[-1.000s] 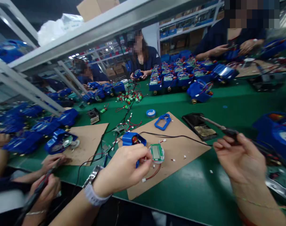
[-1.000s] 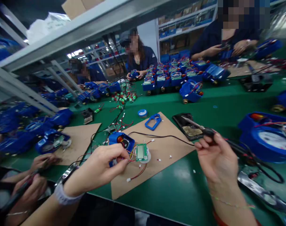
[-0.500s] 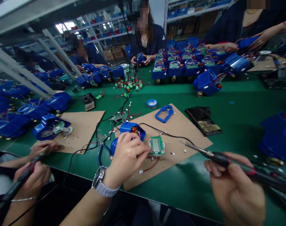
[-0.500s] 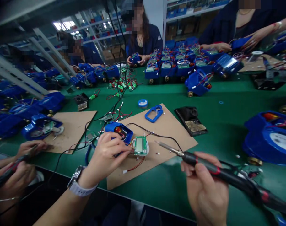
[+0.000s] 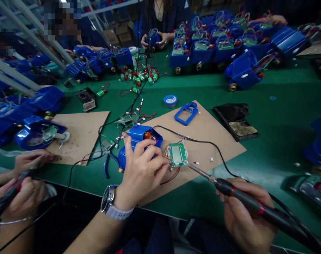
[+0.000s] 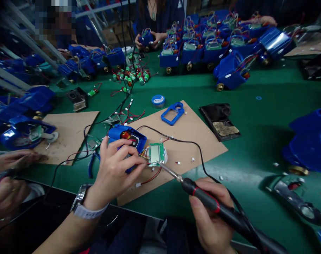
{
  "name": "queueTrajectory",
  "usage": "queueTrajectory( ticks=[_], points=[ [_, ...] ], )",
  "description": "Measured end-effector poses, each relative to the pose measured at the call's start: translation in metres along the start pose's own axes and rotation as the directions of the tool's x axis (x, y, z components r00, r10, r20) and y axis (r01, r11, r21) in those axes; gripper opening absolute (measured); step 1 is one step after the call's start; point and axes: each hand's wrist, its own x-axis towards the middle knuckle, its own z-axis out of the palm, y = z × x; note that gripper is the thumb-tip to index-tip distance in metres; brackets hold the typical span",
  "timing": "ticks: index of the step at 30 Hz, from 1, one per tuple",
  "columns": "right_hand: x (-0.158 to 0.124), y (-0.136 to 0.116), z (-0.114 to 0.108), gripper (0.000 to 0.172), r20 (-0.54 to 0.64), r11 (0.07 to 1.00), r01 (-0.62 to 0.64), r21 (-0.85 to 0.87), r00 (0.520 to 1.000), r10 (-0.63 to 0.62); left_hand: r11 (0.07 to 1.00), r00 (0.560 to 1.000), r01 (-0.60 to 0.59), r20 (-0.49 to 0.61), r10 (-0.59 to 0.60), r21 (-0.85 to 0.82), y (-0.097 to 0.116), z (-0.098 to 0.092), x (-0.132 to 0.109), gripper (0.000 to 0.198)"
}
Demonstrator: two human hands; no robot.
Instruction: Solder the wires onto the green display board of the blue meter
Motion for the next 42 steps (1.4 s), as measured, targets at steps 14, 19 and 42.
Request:
queueTrajectory(
  ticks=[14,19,42],
  points=[
    [0.012,-0.006,0.004,0.035,0.394,0.914,0.398,-0.083,0.855,-0.337,0.999,0.999,-0.028,-0.026,0.029,0.027,-0.003,0.003,-0.001,0.012],
    [0.015,-0.011,0.01,0.036,0.414,0.883,0.454,-0.12,0.831,-0.371,1.0,0.999,-0.01,-0.046,0.01,-0.013,-0.003,0.003,-0.002,0.011],
    [0.022,-0.02,0.019,0.034,0.588,0.755,0.622,-0.205,0.696,-0.413,0.999,0.994,-0.036,-0.1,0.04,0.037,-0.004,0.01,-0.003,0.011]
  ],
)
